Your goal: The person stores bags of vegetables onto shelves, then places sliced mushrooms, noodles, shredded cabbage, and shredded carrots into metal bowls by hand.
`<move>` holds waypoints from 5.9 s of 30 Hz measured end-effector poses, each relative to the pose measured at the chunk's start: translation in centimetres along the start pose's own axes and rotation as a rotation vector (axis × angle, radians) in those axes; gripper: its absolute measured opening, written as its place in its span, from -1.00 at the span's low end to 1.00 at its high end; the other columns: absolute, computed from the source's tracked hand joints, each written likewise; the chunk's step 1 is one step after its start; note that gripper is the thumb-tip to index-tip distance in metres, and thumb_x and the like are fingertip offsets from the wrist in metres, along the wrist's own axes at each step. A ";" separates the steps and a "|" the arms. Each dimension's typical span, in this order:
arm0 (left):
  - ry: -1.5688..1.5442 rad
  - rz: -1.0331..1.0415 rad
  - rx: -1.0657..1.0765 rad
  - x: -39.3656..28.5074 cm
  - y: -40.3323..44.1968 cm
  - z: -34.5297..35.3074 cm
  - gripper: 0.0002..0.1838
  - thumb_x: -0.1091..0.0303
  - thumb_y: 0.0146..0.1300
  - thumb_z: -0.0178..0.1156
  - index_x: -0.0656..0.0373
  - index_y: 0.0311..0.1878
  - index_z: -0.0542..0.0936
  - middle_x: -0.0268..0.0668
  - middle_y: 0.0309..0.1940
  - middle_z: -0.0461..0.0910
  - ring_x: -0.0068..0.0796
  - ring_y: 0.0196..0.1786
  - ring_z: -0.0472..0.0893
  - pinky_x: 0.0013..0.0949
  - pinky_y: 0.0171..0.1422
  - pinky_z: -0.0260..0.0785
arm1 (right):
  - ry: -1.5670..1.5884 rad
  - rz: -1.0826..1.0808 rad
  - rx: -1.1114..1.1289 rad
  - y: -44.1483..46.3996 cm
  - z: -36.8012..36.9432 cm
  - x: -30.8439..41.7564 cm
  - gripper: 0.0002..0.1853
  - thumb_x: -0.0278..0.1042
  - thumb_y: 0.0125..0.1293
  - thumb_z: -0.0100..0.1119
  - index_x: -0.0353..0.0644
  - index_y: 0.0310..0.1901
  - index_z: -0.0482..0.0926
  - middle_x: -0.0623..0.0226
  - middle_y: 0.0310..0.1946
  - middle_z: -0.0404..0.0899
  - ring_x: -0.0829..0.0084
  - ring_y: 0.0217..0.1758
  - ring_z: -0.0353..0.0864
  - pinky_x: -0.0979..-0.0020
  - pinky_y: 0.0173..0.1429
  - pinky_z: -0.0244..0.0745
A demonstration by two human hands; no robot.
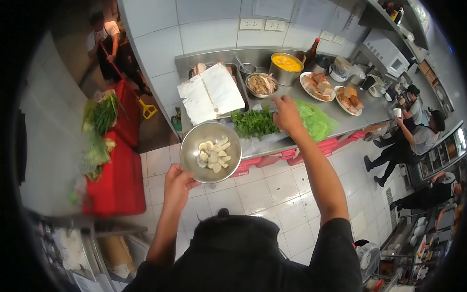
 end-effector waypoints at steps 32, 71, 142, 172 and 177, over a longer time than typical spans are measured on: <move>0.083 0.029 -0.462 3.8 14.4 18.8 -0.81 0.65 0.01 0.11 0.23 -0.37 0.31 -0.21 -0.39 0.45 -0.48 -0.41 0.56 -0.44 -0.40 0.59 | 0.630 -0.364 0.514 21.9 16.6 -11.4 -0.83 -0.43 0.08 0.17 -0.25 -0.28 0.54 0.17 -0.49 0.53 0.39 -0.43 0.51 0.37 -0.28 0.42; -0.003 0.131 -0.573 5.8 12.1 20.3 -0.81 0.64 -0.01 0.11 0.23 -0.41 0.30 -0.23 -0.42 0.40 -0.43 -0.46 0.53 -0.40 -0.44 0.60 | 0.257 -0.730 0.551 21.0 18.5 -9.0 -0.72 -0.54 -0.12 0.14 -0.20 -0.27 0.65 0.05 -0.30 0.60 0.08 -0.18 0.57 0.27 -0.03 0.46; -1.236 1.693 -2.830 53.2 -93.9 31.9 -0.78 0.69 -0.01 0.12 0.20 -0.40 0.31 -0.24 -0.48 0.44 -0.39 -0.49 0.58 -0.27 -0.38 0.63 | 1.736 -3.040 1.047 -102.0 -71.0 49.3 -0.86 -0.55 0.04 0.15 -0.34 -0.32 0.57 0.19 -0.49 0.58 0.41 -0.41 0.56 0.45 -0.29 0.41; -1.129 1.787 -2.614 66.3 -116.2 36.5 -0.82 0.68 0.03 0.10 0.22 -0.40 0.32 -0.19 -0.47 0.49 -0.37 -0.49 0.58 -0.30 -0.38 0.62 | 0.828 -3.251 0.711 -130.7 -98.7 44.5 -0.74 -0.59 0.01 0.05 -0.25 -0.23 0.62 0.31 -0.40 0.62 0.51 -0.39 0.53 0.39 -0.30 0.49; -1.115 1.750 -2.620 66.6 -116.5 36.3 -0.84 0.66 0.04 0.10 0.22 -0.39 0.33 -0.21 -0.48 0.49 -0.40 -0.47 0.58 -0.32 -0.36 0.61 | 1.137 -3.245 0.559 -130.2 -100.6 44.2 -0.82 -0.56 -0.01 0.13 -0.21 -0.32 0.62 0.37 -0.48 0.59 0.59 -0.45 0.50 0.50 -0.35 0.42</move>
Point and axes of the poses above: each hand's wrist, its own y-axis towards the middle knuckle, its own z-axis out of the palm, x = y × z, the point moved 10 cm from there along y, towards the middle knuckle
